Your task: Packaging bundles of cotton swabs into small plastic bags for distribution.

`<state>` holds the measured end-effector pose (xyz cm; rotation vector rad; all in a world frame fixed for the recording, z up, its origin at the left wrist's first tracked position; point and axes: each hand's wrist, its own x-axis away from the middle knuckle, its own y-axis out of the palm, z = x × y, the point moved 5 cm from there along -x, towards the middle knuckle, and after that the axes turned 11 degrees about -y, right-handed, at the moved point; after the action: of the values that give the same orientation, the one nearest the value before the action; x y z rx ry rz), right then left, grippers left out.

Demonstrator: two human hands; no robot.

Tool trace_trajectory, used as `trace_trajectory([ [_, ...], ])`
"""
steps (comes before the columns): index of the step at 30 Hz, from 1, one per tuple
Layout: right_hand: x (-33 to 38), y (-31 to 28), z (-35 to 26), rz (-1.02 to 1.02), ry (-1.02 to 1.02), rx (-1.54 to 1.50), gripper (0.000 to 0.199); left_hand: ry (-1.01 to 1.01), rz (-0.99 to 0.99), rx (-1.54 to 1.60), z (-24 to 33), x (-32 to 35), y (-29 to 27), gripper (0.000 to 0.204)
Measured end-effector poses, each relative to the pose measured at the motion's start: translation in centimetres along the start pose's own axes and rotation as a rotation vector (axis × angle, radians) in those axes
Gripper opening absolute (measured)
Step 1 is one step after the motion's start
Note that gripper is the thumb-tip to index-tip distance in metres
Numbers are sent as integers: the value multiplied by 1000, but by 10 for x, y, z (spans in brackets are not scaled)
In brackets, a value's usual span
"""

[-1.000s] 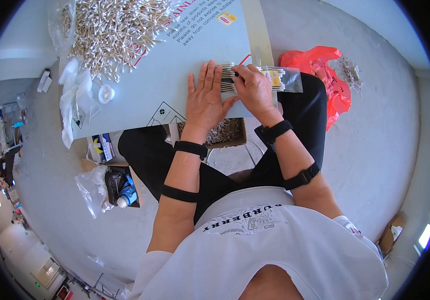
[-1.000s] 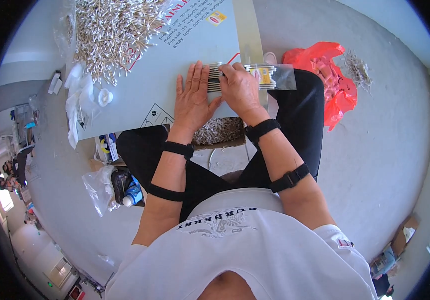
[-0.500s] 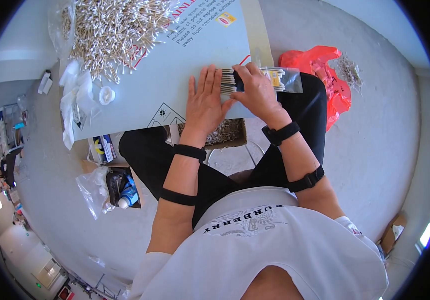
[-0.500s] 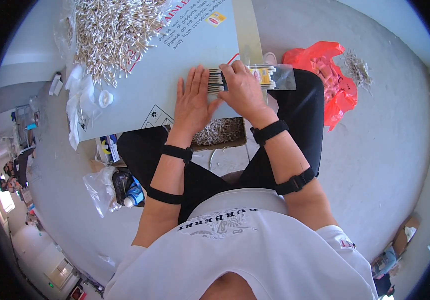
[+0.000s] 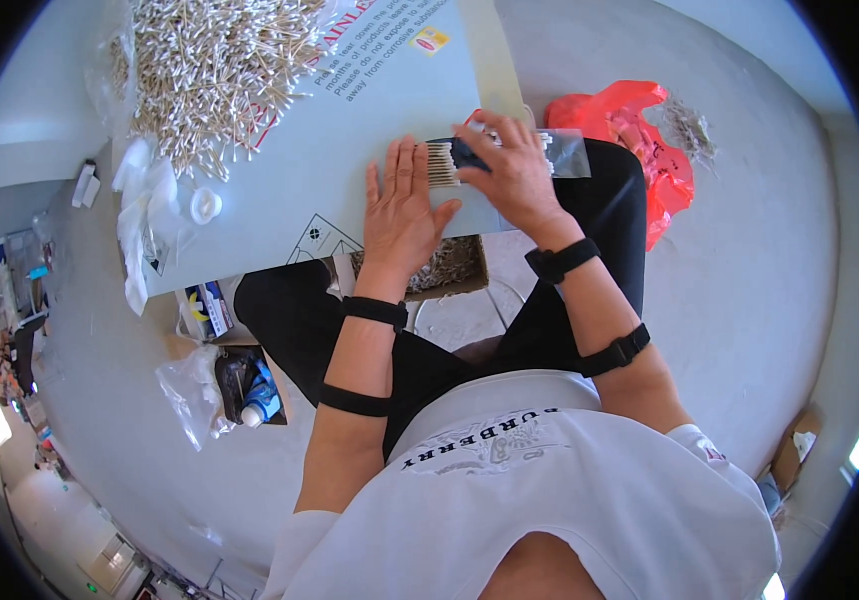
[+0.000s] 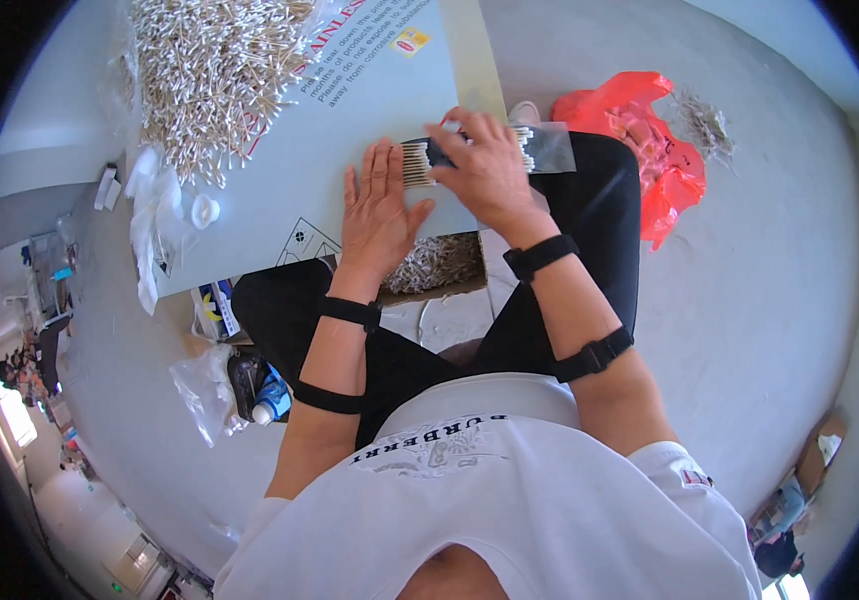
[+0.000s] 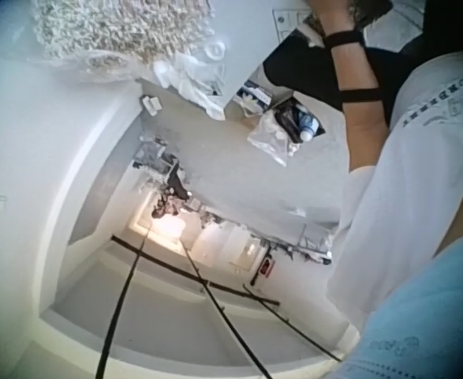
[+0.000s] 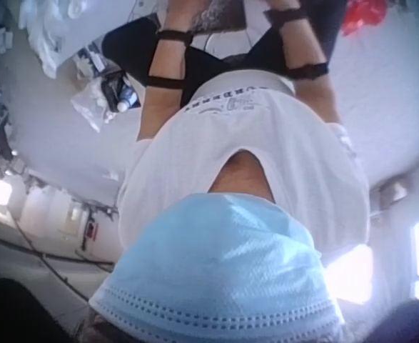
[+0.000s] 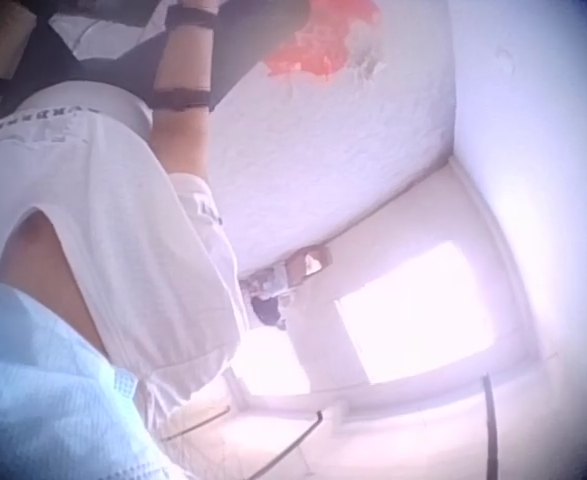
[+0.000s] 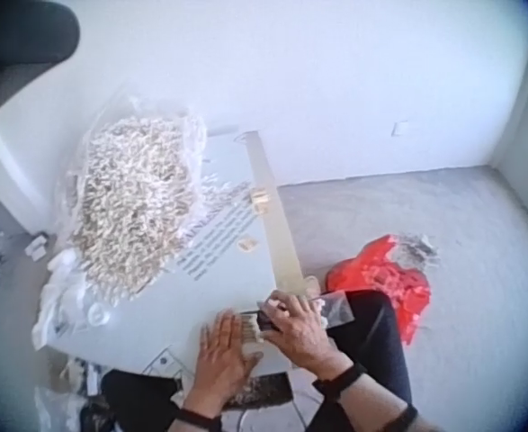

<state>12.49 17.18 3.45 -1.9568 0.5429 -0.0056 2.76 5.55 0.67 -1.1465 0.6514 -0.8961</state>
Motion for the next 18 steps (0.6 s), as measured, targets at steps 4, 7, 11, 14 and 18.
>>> trace_trajectory([
  [4,29,-8,42,169,57,242,58,2,16,23,6,0,2,81],
  [7,40,11,56,-35,113,263,64,-25,14,16,14,-2,8,82],
  [11,42,19,58,-58,148,199,67,-55,43,6,29,-5,14,83],
  [14,41,18,57,-60,148,176,67,-69,59,21,39,-9,19,84],
  [18,42,19,58,-50,158,159,67,-63,68,47,53,-11,24,84],
])
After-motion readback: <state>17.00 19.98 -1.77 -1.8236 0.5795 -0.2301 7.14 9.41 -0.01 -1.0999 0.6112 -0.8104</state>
